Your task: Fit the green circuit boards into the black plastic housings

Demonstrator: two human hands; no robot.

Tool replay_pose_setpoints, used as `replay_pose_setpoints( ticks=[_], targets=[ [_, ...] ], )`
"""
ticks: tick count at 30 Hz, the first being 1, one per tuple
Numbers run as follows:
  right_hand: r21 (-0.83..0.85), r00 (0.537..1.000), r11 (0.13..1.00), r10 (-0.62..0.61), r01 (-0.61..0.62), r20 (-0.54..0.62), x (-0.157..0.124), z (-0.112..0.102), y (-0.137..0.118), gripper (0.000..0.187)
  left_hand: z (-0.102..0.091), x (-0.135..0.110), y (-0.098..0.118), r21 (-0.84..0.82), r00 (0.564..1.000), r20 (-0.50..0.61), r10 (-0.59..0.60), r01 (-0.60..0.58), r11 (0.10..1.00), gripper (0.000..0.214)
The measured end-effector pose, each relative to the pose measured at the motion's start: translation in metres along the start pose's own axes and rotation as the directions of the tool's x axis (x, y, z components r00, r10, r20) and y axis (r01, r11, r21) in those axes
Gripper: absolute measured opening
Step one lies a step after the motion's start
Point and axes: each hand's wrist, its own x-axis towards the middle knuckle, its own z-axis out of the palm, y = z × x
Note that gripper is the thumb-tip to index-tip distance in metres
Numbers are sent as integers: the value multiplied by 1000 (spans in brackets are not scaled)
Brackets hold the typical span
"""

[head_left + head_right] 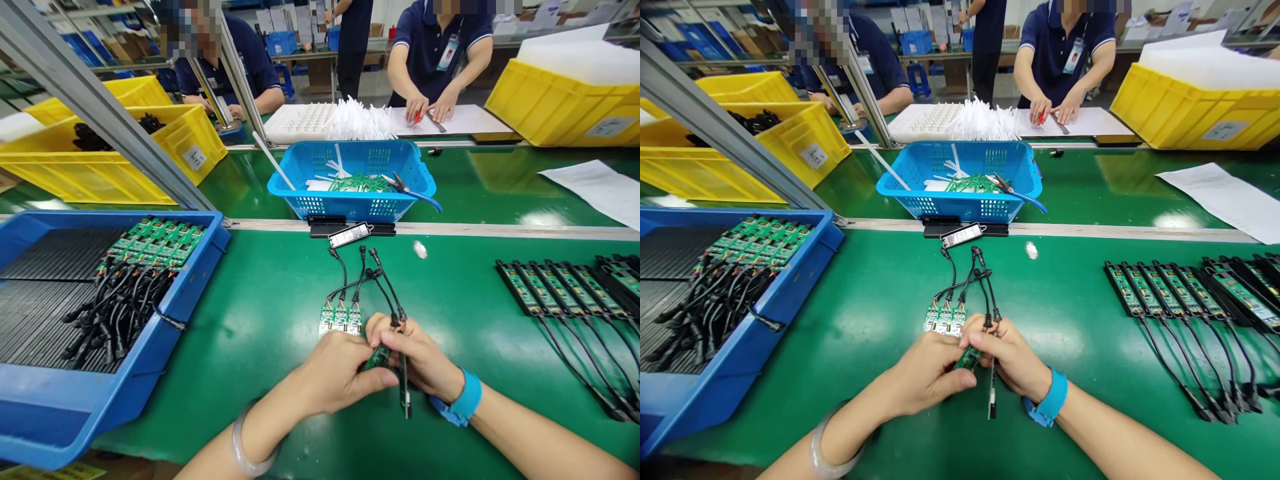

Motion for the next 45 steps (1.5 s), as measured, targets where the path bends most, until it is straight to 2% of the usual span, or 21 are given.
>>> replay_pose_setpoints(
  ticks=[2, 4, 5, 6, 9, 11, 13, 16, 19, 21, 23, 26, 28, 31, 33, 36, 38, 40, 42, 43, 45],
  targets=[
    [54, 998, 998, 21, -18, -57, 0, -5, -2, 28, -11, 3, -11, 248, 974, -221, -54, 110, 962, 35],
    [41, 996, 999, 39, -36, -80, 1, -9, -4, 31, -20, 8, -24, 384, 896, -429, -113, 294, 876, 31],
    [3, 995, 999, 40, -40, -90, 2, -10, -6, 32, -23, 11, -30, 411, 869, -477, -134, 355, 840, 34],
    [-44, 994, 998, 40, -44, -102, 2, -11, -7, 32, -25, 13, -35, 423, 863, -482, -152, 380, 822, 34],
    [-216, 989, 975, 18, -50, -147, 2, -14, -11, 32, -28, 17, -40, 345, 896, -407, -180, 333, 877, 16],
    [-346, 988, 936, 4, -58, -154, 2, -16, -14, 35, -27, 16, -35, 142, 897, -385, -217, 290, 946, 11],
    [-453, 990, 889, -3, -63, -144, 3, -16, -16, 38, -25, 13, -26, -149, 889, -369, -272, 233, 961, 11],
    [-535, 994, 844, -27, -33, -103, 4, -13, -16, 37, -19, 11, -14, -486, 881, -335, -335, 143, 862, 14],
    [-542, 999, 840, -40, 24, -18, 5, -6, -11, 37, -10, 12, -7, -621, 863, -324, -388, 116, 775, 19],
    [-490, 1000, 872, -22, 19, -1, 5, -3, -7, 42, -6, 13, -7, -693, 852, -311, -422, 101, 714, 33],
    [-362, 998, 932, 1, -21, -55, 5, -2, -3, 42, -5, 12, -8, -782, 858, -227, -460, 121, 611, 46],
    [-136, 984, 989, 29, -54, -176, 4, -4, 0, 38, -6, 9, -12, -835, 895, 78, -439, 299, 462, 45],
    [-61, 980, 997, 36, -49, -197, 4, -5, 1, 36, -6, 7, -12, -813, 894, 219, -390, 388, 433, 44],
    [-7, 991, 999, 48, -50, -126, 5, -6, 2, 32, -2, 7, -9, -829, 907, 202, -370, 360, 428, 38],
    [83, 993, 995, 65, -57, -99, 6, -5, 3, 31, 4, 8, -6, -862, 911, 188, -366, 332, 384, 36],
    [218, 989, 975, 65, -34, -135, 8, 1, 5, 30, 16, 9, -2, -927, 900, 208, -383, 306, 216, 38],
    [241, 988, 970, 47, -10, -148, 9, 6, 5, 33, 23, 10, 0, -961, 893, 198, -404, 259, 101, 39],
    [260, 993, 966, 29, 2, -113, 10, 11, 5, 36, 26, 9, 0, -980, 899, 166, -405, 195, 32, 42],
    [248, 999, 969, 4, 7, -42, 11, 12, 5, 37, 23, 7, -1, -983, 914, 136, -383, 174, 65, 45],
    [232, 1000, 973, -8, 9, -8, 11, 11, 5, 38, 19, 6, -1, -972, 923, 130, -362, 191, 136, 46],
    [184, 999, 983, -23, 17, 30, 12, 5, 4, 40, 10, 6, 0, -895, 941, 139, -308, 252, 368, 45]
  ],
)
